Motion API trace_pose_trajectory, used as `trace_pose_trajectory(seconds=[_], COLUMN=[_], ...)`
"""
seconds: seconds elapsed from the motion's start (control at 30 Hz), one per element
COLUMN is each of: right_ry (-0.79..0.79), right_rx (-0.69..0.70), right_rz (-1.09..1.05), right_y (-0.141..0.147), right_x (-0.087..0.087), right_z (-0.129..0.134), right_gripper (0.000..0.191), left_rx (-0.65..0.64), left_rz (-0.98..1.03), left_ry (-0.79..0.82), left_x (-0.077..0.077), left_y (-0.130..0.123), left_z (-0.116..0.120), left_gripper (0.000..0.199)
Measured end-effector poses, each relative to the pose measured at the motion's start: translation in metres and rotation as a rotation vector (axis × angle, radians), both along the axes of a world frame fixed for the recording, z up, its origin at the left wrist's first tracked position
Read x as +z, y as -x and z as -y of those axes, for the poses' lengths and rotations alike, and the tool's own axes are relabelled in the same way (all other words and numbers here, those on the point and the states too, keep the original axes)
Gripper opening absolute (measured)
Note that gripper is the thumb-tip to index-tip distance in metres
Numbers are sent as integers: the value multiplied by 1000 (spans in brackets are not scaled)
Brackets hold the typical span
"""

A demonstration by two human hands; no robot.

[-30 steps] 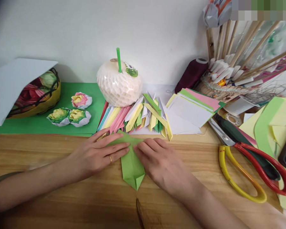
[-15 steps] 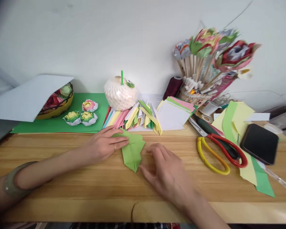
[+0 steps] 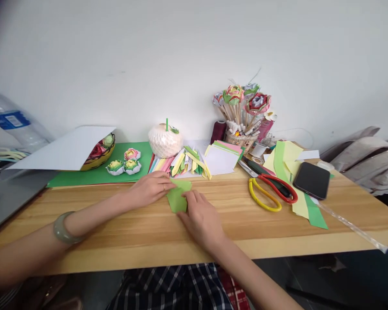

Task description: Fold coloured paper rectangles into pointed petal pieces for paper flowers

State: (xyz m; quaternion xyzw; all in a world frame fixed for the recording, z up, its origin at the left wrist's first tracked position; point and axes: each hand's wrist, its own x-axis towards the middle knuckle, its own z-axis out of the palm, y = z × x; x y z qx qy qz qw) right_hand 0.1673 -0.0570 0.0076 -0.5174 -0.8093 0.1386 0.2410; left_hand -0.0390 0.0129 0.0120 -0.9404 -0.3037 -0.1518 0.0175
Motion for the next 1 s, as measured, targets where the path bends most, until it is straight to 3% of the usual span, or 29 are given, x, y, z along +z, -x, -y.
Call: trace_pose_trajectory(seconds=[0.13, 0.33, 0.57, 0.8, 1.0], right_ry=[101, 247, 485, 677, 596], right_rx=[21, 49, 128, 307, 323], right_rz=[-128, -311, -391, -331, -260], right_y=[-5, -26, -33, -24, -15], right_x=[3, 12, 16, 19, 16], right_z=[-14, -46, -98, -119, -120], right_gripper=[39, 41, 51, 53, 52], left_rx=[85, 149, 264, -34, -105], left_rz=[16, 98, 200, 99, 89], left_ry=[63, 165, 72, -63, -111], left_x=[9, 13, 9, -2, -11], left_y=[-3, 0, 16, 21, 23], left_z=[-3, -14, -3, 6, 0], left_gripper=[36, 7, 25, 19, 21])
